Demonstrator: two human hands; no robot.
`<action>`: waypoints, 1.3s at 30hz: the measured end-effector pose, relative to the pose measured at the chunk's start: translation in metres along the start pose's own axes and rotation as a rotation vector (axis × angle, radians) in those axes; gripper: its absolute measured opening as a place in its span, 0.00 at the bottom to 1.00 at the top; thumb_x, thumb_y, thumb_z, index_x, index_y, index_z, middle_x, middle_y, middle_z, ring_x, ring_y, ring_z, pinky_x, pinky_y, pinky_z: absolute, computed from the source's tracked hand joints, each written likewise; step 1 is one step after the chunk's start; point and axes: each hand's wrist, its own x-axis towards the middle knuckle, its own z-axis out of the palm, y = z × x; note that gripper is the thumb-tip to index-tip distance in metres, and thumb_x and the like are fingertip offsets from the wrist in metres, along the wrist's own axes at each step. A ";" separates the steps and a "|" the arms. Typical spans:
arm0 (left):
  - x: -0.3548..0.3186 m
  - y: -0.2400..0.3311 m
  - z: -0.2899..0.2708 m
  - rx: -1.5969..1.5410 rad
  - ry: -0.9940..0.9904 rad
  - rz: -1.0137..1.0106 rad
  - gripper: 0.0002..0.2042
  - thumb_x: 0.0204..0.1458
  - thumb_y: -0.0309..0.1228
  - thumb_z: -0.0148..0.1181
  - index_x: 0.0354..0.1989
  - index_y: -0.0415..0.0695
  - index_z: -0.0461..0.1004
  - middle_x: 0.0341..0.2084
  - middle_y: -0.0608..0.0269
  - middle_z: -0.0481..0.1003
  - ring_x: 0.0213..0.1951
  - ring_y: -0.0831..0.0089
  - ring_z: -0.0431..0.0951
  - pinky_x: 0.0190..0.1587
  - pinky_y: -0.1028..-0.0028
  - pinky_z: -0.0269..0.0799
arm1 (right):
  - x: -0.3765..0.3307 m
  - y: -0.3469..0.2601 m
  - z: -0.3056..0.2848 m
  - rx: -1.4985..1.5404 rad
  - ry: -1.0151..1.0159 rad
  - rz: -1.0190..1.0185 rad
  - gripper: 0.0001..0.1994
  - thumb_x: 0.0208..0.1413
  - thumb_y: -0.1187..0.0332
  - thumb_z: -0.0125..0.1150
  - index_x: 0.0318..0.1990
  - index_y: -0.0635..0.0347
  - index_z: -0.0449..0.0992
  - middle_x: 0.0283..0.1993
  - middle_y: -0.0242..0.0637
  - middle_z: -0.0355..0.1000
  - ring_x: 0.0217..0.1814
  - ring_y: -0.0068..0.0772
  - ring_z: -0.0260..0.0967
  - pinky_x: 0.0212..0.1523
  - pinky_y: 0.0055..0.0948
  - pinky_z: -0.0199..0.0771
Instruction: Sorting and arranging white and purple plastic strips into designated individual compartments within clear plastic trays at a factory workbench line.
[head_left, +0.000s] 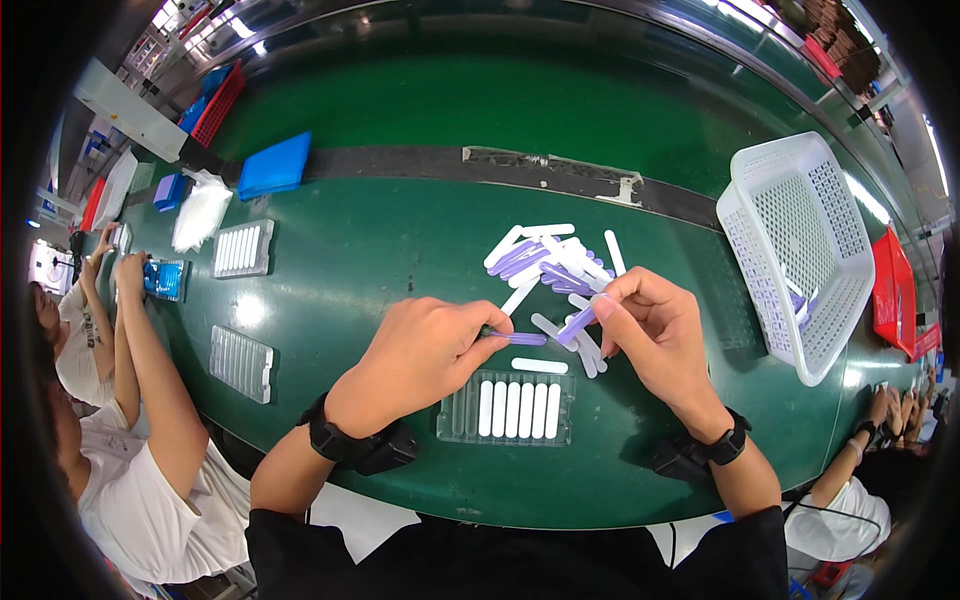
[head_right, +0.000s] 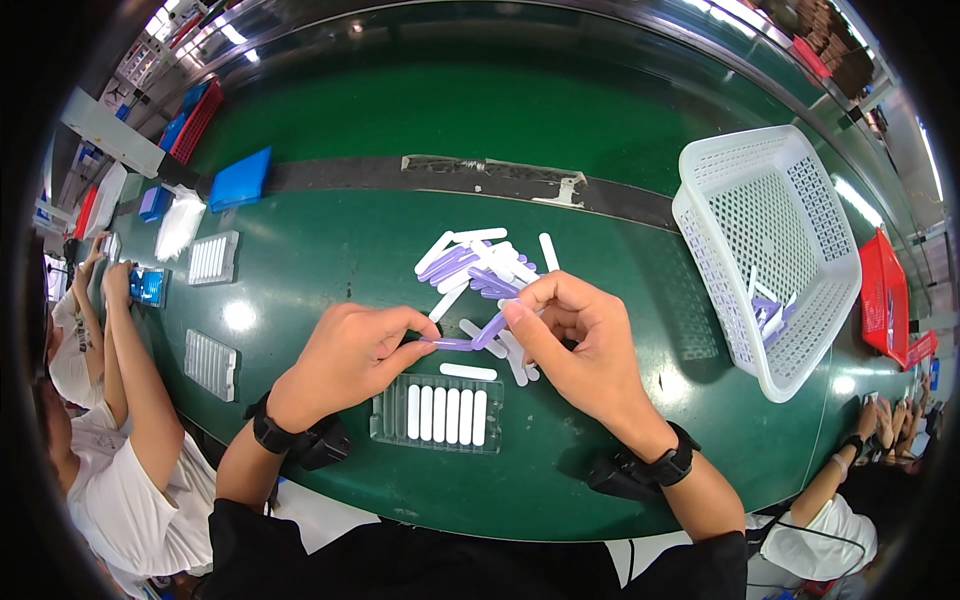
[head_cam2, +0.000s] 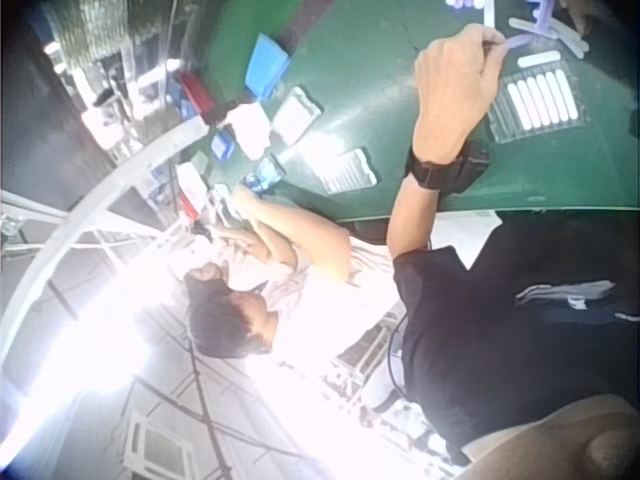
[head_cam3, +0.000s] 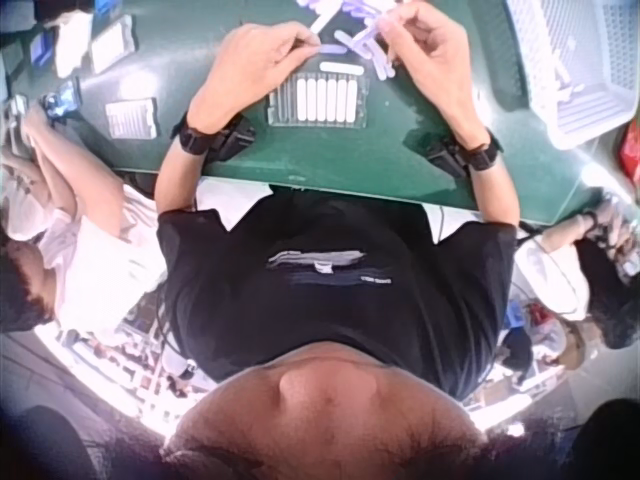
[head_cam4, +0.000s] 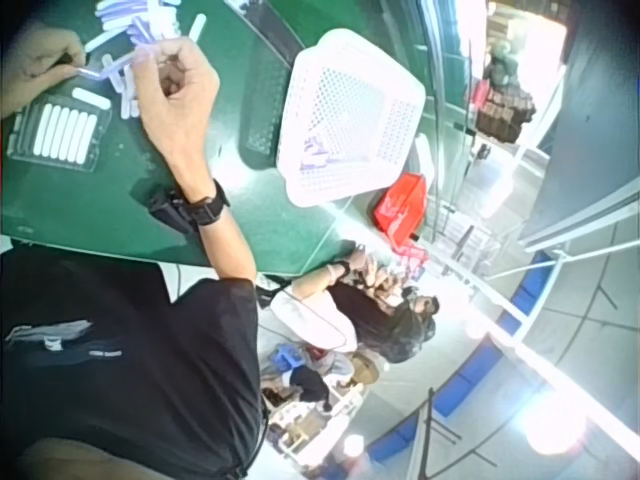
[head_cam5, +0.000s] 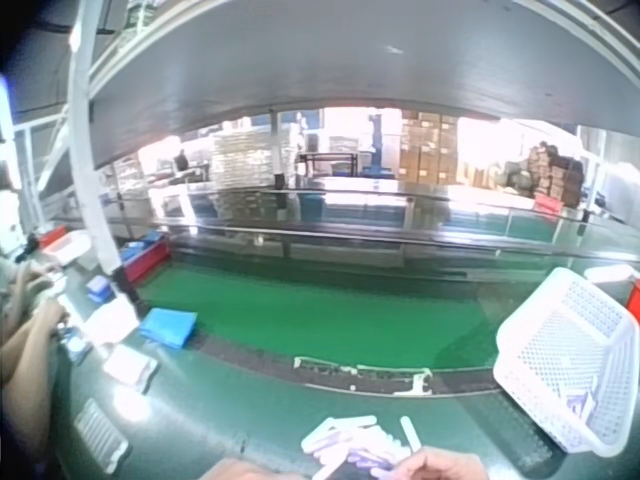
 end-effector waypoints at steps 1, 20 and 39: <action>0.000 -0.001 0.000 -0.016 -0.018 -0.007 0.06 0.55 0.30 0.70 0.39 0.47 0.82 0.11 0.66 0.65 0.15 0.68 0.65 0.22 0.67 0.56 | 0.000 0.000 -0.001 0.001 -0.005 0.000 0.06 0.67 0.70 0.65 0.38 0.64 0.78 0.31 0.29 0.78 0.26 0.11 0.71 0.29 0.14 0.70; -0.001 0.009 -0.014 -0.374 -0.254 -0.142 0.06 0.63 0.26 0.63 0.39 0.41 0.71 0.12 0.72 0.56 0.19 0.82 0.55 0.25 0.74 0.52 | -0.008 0.002 0.011 0.005 -0.242 -0.038 0.04 0.66 0.74 0.64 0.38 0.65 0.77 0.44 0.42 0.82 0.37 0.18 0.80 0.37 0.20 0.81; 0.000 0.010 0.000 -0.937 -0.014 -0.118 0.15 0.70 0.33 0.57 0.44 0.32 0.84 0.17 0.70 0.72 0.19 0.86 0.64 0.25 0.81 0.64 | -0.015 0.001 0.018 0.386 -0.273 0.223 0.05 0.70 0.73 0.58 0.41 0.64 0.73 0.43 0.50 0.83 0.32 0.22 0.79 0.32 0.24 0.78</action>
